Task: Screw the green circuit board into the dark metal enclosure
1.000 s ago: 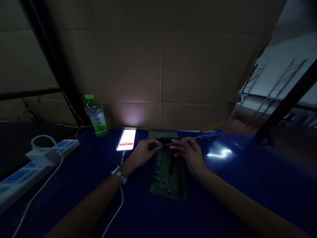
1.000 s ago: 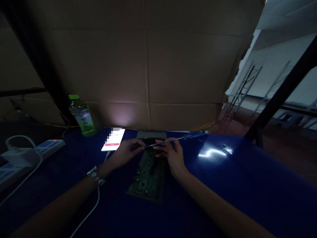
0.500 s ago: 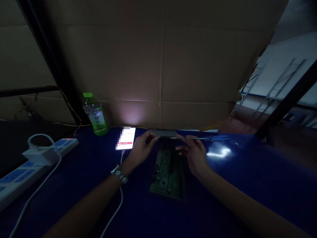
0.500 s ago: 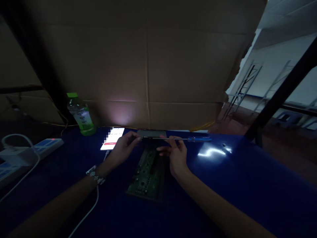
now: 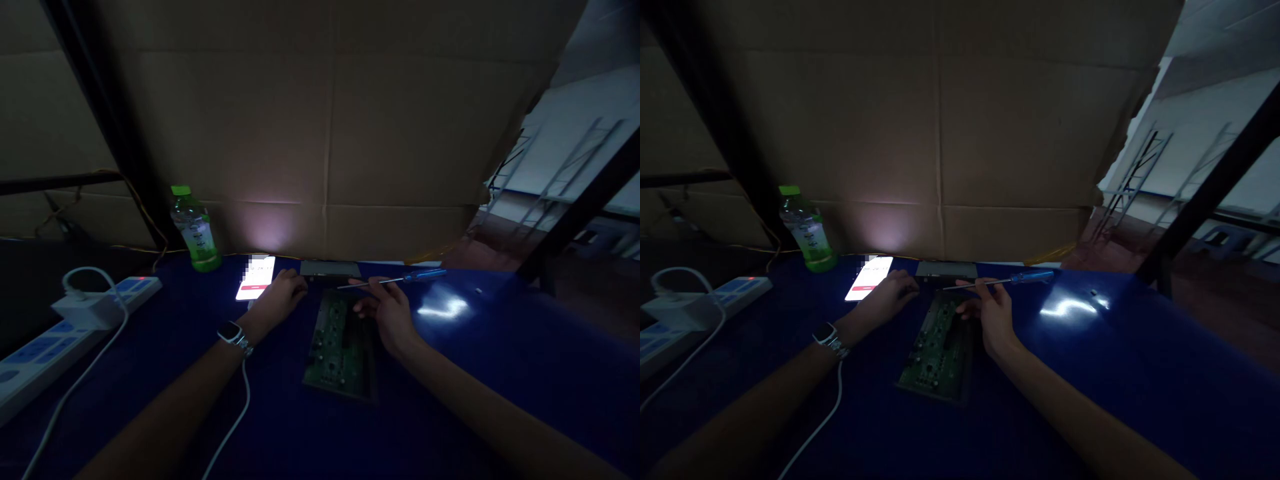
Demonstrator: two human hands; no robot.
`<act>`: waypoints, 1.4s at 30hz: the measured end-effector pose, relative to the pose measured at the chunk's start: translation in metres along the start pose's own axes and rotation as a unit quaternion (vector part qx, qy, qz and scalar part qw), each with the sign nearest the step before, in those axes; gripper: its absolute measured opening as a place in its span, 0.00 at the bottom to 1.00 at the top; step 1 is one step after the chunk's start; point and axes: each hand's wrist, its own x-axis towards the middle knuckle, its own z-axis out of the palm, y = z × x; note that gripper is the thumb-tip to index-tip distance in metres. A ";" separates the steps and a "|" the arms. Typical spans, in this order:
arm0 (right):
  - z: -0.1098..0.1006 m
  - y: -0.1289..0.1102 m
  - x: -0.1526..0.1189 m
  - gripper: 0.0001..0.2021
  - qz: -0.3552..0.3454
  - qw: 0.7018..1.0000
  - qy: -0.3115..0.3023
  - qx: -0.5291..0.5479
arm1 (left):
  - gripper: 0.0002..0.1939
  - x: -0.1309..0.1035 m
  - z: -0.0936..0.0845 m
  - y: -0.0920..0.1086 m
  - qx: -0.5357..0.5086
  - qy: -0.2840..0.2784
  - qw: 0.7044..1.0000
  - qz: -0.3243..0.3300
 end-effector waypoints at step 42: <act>-0.016 -0.014 0.026 0.12 -0.108 0.990 -0.047 -0.077 | 0.10 0.048 0.030 0.065 -0.130 -0.040 0.988 0.077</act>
